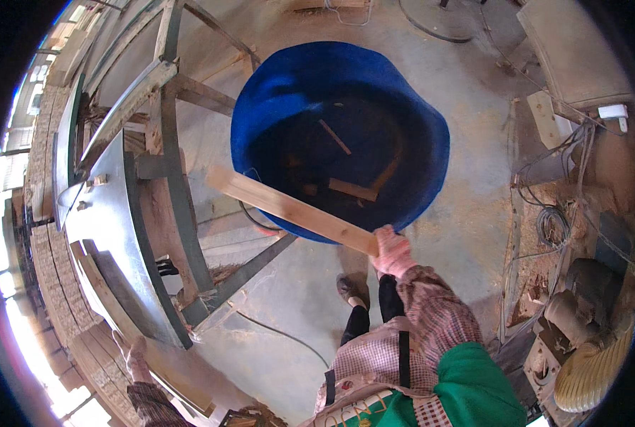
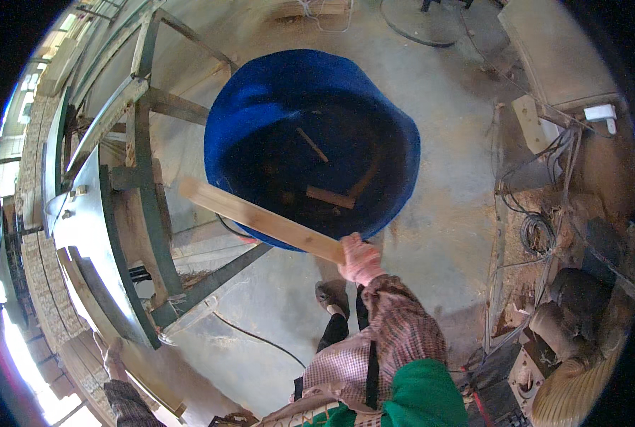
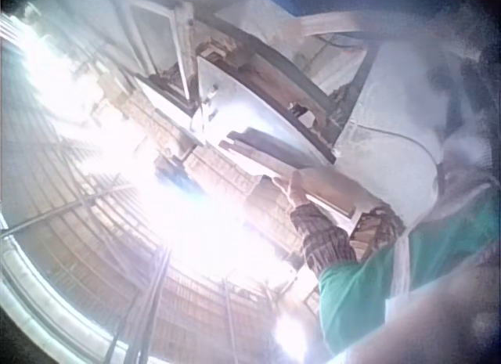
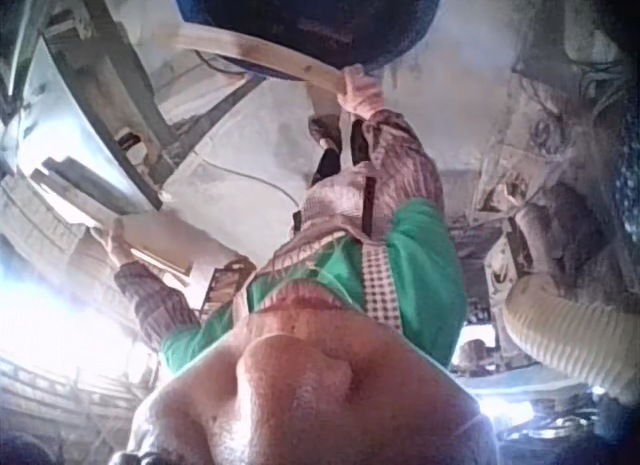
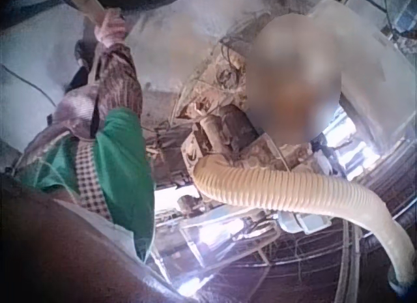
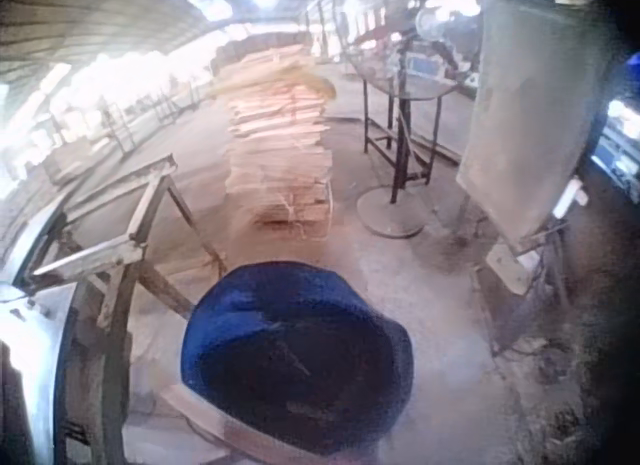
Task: The person picks up long wooden planks and carries them to a table saw. They feed the planks through the saw to cut them into shorter pieces, then stack the cut pieces and place some into a blue bin.
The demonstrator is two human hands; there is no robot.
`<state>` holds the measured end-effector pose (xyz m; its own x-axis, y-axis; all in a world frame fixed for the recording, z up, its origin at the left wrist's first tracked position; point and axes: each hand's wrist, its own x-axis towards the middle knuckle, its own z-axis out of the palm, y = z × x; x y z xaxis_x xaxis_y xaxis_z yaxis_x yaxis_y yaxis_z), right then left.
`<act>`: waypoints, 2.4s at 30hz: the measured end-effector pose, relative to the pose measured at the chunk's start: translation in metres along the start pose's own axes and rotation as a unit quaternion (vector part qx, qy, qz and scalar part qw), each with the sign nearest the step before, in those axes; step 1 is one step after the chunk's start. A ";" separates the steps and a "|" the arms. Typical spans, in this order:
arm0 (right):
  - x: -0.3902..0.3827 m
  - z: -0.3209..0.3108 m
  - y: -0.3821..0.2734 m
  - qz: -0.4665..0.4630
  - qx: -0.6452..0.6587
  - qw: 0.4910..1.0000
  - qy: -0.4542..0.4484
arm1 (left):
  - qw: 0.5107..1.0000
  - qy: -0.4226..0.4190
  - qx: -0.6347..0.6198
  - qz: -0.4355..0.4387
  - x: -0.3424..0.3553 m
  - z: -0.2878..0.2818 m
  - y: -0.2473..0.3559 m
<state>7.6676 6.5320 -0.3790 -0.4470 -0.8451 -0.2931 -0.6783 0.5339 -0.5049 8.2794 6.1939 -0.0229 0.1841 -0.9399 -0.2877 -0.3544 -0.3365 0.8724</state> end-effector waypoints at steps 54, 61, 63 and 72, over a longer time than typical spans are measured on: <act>0.273 -0.153 0.162 0.425 0.084 0.901 0.038 | 0.992 0.037 0.079 -0.086 -0.036 -0.031 -0.001; 0.333 -0.184 0.117 0.378 0.067 0.921 0.071 | 0.991 0.051 0.073 -0.096 -0.063 0.005 0.014; 0.308 -0.195 0.134 0.301 0.118 0.941 0.097 | 0.993 0.063 0.075 -0.072 -0.068 0.030 0.026; 0.032 -0.089 0.158 0.273 0.181 0.942 0.079 | 0.993 0.078 0.067 -0.062 -0.057 0.044 0.033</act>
<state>7.4942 6.5915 -0.3955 -0.7717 -0.4177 -0.4796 -0.0917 0.8193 -0.5659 8.2168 6.2342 0.0051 0.3700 -0.8734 -0.3167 -0.4374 -0.4645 0.7700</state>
